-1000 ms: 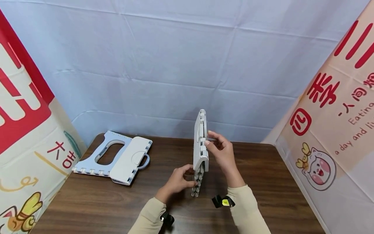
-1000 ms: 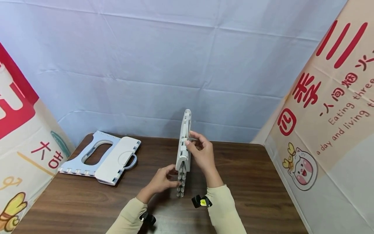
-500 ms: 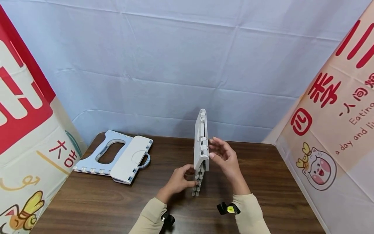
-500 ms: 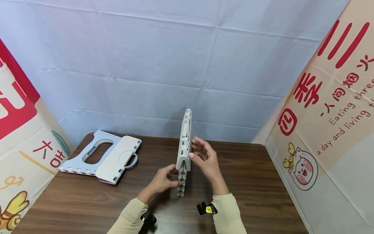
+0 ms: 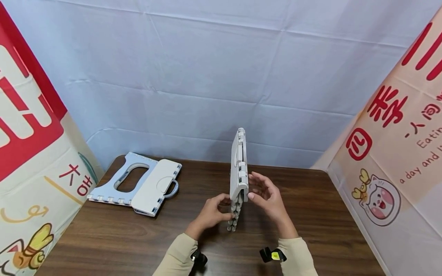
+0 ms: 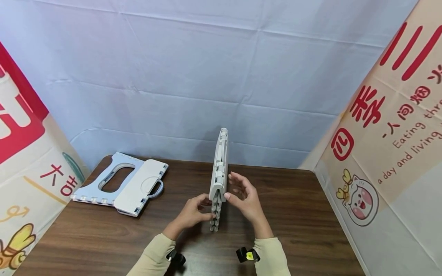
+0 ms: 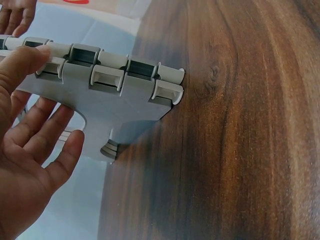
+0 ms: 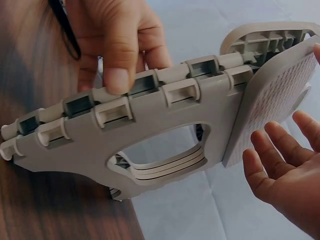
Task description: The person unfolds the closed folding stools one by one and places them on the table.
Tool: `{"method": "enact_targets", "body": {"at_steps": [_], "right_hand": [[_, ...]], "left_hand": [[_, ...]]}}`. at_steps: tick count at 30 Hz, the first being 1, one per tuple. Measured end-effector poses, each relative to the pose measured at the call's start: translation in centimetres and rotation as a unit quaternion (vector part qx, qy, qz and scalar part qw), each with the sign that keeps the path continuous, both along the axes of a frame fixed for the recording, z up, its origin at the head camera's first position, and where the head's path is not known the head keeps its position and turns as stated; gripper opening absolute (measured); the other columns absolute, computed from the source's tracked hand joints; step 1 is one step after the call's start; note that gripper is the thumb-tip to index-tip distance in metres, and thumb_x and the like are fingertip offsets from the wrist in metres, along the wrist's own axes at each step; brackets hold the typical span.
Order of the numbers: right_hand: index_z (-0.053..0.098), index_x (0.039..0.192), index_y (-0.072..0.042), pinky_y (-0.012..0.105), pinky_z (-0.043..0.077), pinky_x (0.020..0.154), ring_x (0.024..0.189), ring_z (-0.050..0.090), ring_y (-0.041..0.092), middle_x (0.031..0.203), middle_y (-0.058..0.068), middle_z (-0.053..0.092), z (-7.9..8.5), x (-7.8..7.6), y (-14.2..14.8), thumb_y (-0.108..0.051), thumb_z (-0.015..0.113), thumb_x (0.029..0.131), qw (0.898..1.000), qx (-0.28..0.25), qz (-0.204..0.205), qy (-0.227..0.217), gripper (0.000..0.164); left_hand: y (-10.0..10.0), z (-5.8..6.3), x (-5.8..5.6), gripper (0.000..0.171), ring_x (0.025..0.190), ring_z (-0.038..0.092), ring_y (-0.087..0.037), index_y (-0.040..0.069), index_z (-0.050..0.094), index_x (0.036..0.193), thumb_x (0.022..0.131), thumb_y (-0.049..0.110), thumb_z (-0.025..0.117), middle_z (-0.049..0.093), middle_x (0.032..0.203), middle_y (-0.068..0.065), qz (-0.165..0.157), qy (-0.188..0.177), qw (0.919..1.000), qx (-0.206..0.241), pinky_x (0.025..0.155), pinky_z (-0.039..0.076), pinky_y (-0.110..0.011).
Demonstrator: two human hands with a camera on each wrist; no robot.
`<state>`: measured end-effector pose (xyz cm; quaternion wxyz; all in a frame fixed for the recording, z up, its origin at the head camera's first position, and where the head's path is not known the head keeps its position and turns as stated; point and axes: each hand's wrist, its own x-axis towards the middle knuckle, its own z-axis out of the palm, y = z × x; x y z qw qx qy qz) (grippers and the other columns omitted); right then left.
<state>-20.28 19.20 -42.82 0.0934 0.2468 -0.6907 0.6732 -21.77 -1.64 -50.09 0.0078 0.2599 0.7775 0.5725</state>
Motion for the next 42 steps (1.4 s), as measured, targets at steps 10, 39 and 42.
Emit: {"method": "enact_targets", "body": {"at_steps": [10,39,42], "right_hand": [[0.038,0.135,0.009,0.035,0.044,0.085,0.11,0.049,0.019,0.125,0.017,0.049,-1.9,0.3,0.0,0.016,0.063,0.077,0.999,0.026,-0.003,-0.03,0.063],[0.053,0.112,0.009,0.031,0.051,0.075,0.094,0.058,0.034,0.102,0.016,0.059,-6.0,0.4,-1.5,0.007,0.069,0.079,0.986,0.027,-0.01,-0.164,0.037],[0.056,0.106,0.01,0.029,0.051,0.07,0.09,0.059,0.036,0.099,0.02,0.059,-5.3,0.8,-1.9,0.007,0.068,0.079,0.986,0.042,-0.016,-0.161,0.03]], "left_hand": [[-0.1,2.5,1.2,0.038,0.094,0.06,-0.036,0.0,0.058,0.103,0.07,-0.002,0.077,0.064,0.099,-0.016,-0.004,-0.001,0.9999,0.013,0.076,0.05,-0.046],[-0.4,2.6,1.2,0.037,0.097,0.059,-0.037,-0.001,0.058,0.106,0.073,-0.003,0.074,0.063,0.101,-0.016,-0.012,-0.027,0.9994,0.019,0.079,0.047,-0.05],[-0.4,2.5,1.2,0.037,0.097,0.058,-0.039,-0.002,0.058,0.107,0.074,-0.003,0.073,0.063,0.101,-0.016,-0.015,-0.029,0.9992,0.023,0.08,0.047,-0.051]]}}
